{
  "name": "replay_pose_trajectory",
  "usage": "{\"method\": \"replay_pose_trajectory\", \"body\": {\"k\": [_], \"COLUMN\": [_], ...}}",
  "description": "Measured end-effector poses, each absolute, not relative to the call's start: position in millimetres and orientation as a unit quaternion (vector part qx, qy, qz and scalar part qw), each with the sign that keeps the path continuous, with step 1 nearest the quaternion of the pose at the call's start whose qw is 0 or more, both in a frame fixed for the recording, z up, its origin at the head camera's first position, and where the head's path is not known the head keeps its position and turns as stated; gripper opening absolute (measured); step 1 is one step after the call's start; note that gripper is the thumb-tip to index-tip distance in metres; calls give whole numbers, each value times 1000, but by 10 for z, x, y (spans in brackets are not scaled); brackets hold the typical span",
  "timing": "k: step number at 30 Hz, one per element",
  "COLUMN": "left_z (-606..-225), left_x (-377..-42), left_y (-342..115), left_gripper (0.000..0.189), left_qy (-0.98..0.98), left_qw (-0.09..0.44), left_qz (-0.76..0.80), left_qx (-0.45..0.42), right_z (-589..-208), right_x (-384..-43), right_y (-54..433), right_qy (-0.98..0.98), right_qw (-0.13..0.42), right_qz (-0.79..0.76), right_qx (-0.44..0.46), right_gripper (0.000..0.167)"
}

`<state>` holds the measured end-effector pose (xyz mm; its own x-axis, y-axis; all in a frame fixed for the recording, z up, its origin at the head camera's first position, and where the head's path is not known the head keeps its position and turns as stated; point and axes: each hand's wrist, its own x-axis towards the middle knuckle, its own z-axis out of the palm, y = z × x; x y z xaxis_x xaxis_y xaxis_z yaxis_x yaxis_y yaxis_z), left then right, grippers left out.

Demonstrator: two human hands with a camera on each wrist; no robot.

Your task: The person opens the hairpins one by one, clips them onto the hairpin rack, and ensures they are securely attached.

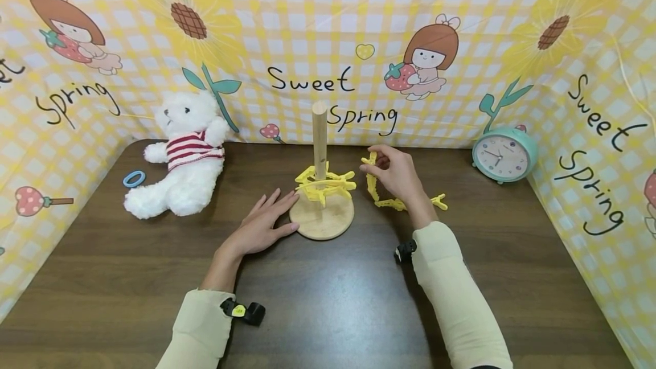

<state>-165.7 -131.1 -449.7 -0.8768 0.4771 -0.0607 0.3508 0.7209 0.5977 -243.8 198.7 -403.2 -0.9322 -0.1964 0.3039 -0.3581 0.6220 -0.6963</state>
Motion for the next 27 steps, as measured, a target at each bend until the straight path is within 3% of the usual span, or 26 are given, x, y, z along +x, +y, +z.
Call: {"method": "replay_pose_trajectory", "body": {"k": [21, 27], "left_z": [-4523, -4497], "left_x": [-1633, -1631], "left_y": [-1306, -1310], "left_gripper": [70, 70], "left_qy": [919, 917], "left_qw": [108, 105], "left_qz": [308, 309], "left_qx": [222, 229], "right_z": [-3845, -3762], "right_x": [-2331, -2308], "right_y": [2020, 2036], "right_qy": [-859, -843], "right_qw": [178, 188], "right_qz": [454, 477], "right_qx": [158, 166], "right_gripper": [30, 32]}}
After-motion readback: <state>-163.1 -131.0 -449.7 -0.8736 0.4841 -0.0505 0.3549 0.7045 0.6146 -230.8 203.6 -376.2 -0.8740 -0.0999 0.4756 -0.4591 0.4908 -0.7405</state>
